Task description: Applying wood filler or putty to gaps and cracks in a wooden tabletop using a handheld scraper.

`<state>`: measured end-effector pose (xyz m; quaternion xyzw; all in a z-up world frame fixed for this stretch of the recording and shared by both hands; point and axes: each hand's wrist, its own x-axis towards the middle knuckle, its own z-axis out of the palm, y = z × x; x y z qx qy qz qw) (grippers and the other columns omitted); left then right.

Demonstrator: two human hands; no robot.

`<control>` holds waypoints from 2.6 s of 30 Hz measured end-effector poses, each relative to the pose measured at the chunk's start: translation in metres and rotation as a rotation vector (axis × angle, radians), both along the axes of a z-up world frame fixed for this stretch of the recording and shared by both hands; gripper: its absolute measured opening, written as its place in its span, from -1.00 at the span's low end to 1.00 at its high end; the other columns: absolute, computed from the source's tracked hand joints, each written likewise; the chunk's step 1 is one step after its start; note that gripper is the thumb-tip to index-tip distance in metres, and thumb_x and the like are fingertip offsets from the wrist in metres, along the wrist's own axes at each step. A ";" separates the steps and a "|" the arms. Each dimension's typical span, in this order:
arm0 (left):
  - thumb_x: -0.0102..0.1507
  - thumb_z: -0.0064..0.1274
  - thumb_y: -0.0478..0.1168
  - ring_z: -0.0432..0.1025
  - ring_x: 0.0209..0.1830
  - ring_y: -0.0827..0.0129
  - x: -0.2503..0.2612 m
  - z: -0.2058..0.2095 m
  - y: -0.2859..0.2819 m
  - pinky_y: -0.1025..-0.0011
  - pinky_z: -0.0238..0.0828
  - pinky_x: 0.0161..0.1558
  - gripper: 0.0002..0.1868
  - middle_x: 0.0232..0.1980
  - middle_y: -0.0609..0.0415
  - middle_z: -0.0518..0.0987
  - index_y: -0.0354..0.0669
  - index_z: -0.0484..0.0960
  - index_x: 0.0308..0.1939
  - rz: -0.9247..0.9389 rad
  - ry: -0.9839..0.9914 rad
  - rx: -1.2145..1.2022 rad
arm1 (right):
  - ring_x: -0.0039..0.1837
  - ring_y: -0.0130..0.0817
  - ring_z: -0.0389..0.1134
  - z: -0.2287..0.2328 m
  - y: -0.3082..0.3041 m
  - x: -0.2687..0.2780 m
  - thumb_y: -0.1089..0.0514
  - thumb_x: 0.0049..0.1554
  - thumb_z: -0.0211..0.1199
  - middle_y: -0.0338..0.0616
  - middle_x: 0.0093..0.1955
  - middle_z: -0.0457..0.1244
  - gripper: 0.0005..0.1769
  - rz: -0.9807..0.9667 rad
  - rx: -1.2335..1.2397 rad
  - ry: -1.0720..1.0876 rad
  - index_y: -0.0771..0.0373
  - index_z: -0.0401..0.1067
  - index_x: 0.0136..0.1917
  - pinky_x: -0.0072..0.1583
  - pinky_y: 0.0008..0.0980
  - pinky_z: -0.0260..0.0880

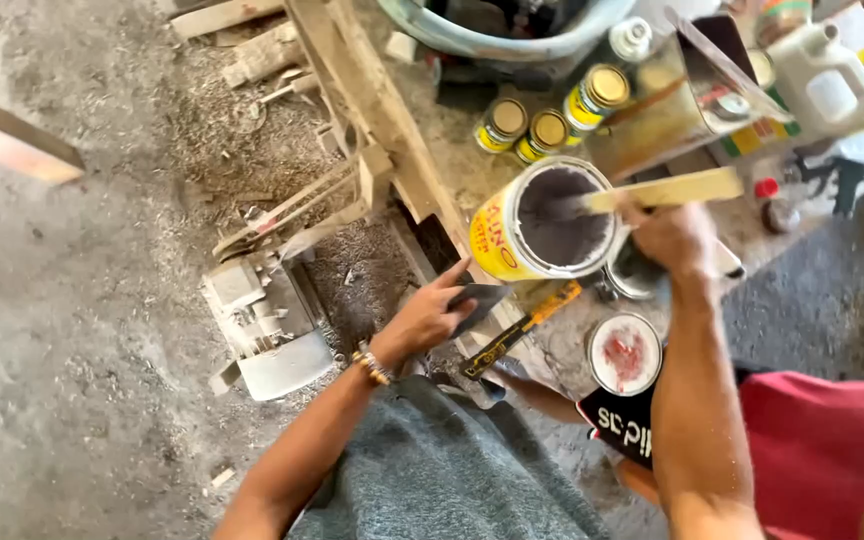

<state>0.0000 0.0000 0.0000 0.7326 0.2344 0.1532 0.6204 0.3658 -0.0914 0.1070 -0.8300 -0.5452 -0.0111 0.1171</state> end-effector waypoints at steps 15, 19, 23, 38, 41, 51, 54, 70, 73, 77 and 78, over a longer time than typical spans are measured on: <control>0.33 -0.05 0.09 0.35 0.34 -0.04 0.093 -0.075 0.002 0.23 0.28 0.33 -0.52 0.75 -0.17 -0.09 -0.17 0.66 0.12 -0.112 -0.055 0.181 | -0.12 0.62 0.15 -0.121 0.035 0.071 0.01 0.42 0.25 0.82 0.01 0.18 -0.43 -0.194 -0.102 0.868 0.72 0.53 -0.01 -0.19 0.15 0.15; 0.31 -0.02 0.08 0.38 0.32 0.05 0.073 -0.060 0.015 0.21 0.32 0.24 -0.46 0.72 -0.10 0.03 -0.19 0.57 0.23 -0.103 -0.133 -0.050 | -0.12 -0.21 0.37 -0.061 0.056 0.086 0.06 0.30 0.18 0.03 -0.10 0.38 -0.68 -0.064 -0.071 1.124 0.36 0.52 0.13 -0.07 -0.24 0.38; 0.47 -0.04 0.13 0.45 0.17 0.15 0.047 -0.023 0.021 0.28 0.38 0.18 -0.45 0.19 -0.24 0.60 -0.29 0.54 0.26 0.128 -0.207 -0.554 | -0.07 -0.21 0.38 0.010 0.068 0.093 0.07 0.31 0.22 0.02 -0.06 0.38 -0.70 0.130 0.083 0.886 0.35 0.53 0.13 -0.02 -0.26 0.38; 0.37 0.05 -0.12 0.52 -0.14 0.31 0.130 0.053 0.009 0.35 0.49 -0.13 -0.62 -0.04 -0.08 0.65 -0.36 0.50 0.12 0.570 -0.336 -0.487 | -0.16 -0.35 0.39 0.188 -0.058 -0.089 0.05 0.30 0.29 -0.11 -0.25 0.38 -0.71 -0.178 0.331 0.239 0.35 0.59 -0.05 -0.08 -0.30 0.34; 0.37 0.05 -0.14 0.53 -0.05 0.26 0.148 0.050 0.006 0.33 0.50 -0.02 -0.57 0.05 -0.15 0.64 -0.38 0.45 0.21 0.515 -0.279 -0.486 | -0.22 -0.37 0.39 0.177 -0.050 -0.098 0.04 0.28 0.27 -0.14 -0.29 0.37 -0.70 -0.236 0.369 0.319 0.33 0.58 -0.10 -0.13 -0.32 0.34; 0.41 0.02 -0.16 0.54 -0.02 0.35 0.122 0.060 0.018 0.37 0.61 -0.01 -0.60 0.09 -0.03 0.63 -0.30 0.43 0.27 0.202 -0.578 -0.799 | -0.17 0.05 0.44 0.042 -0.033 -0.071 -0.05 0.27 0.27 0.11 -0.26 0.38 -0.63 -0.228 0.295 0.208 0.32 0.56 -0.14 -0.11 -0.07 0.40; 0.49 -0.01 -0.18 0.46 -0.21 0.32 0.087 0.063 0.034 0.33 0.53 -0.19 -0.66 -0.05 -0.05 0.62 -0.33 0.57 0.27 0.152 -0.426 -0.375 | -0.09 -0.02 0.41 -0.032 -0.050 -0.043 -0.10 0.30 0.27 0.14 -0.18 0.38 -0.57 -0.299 0.261 0.449 0.37 0.53 -0.04 -0.03 -0.15 0.41; 0.52 -0.20 -0.20 0.39 -0.13 0.37 -0.030 0.077 0.046 0.32 0.30 -0.09 -0.78 0.05 -0.02 0.54 -0.20 0.44 0.17 0.774 -0.841 0.609 | -0.08 -0.31 0.34 -0.079 -0.084 -0.144 0.38 -0.05 0.09 0.03 0.42 0.32 -0.04 -0.462 0.483 0.766 0.23 -0.01 0.62 0.00 -0.40 0.40; 0.56 0.00 -0.23 0.34 0.04 0.05 -0.024 0.078 0.036 0.20 0.31 -0.01 -0.54 0.18 -0.28 0.36 -0.60 0.23 0.31 0.826 -0.564 1.220 | 0.07 -0.47 0.30 -0.079 -0.099 -0.148 0.39 -0.05 0.08 -0.02 0.43 0.28 -0.08 -0.254 0.628 0.845 0.27 0.03 0.59 0.06 -0.47 0.40; 0.48 0.02 -0.11 0.32 0.02 0.11 -0.021 0.086 0.026 0.32 0.33 0.09 -0.46 0.15 -0.15 0.41 -0.49 0.33 0.38 0.648 -0.640 0.640 | -0.09 -0.48 0.20 -0.103 -0.136 -0.149 0.08 0.23 0.07 -0.13 0.07 0.30 -0.49 -0.427 0.732 1.267 0.37 0.34 0.38 -0.10 -0.52 0.25; 0.41 0.11 0.03 0.32 0.12 0.04 -0.021 0.103 0.022 0.28 0.35 0.23 -0.24 0.18 -0.19 0.38 -0.51 0.23 0.44 0.535 -0.732 0.596 | -0.22 -0.43 0.19 -0.116 -0.154 -0.151 -0.09 0.33 0.04 -0.16 -0.09 0.31 -0.47 -0.545 0.783 1.495 0.40 0.45 0.27 -0.20 -0.51 0.21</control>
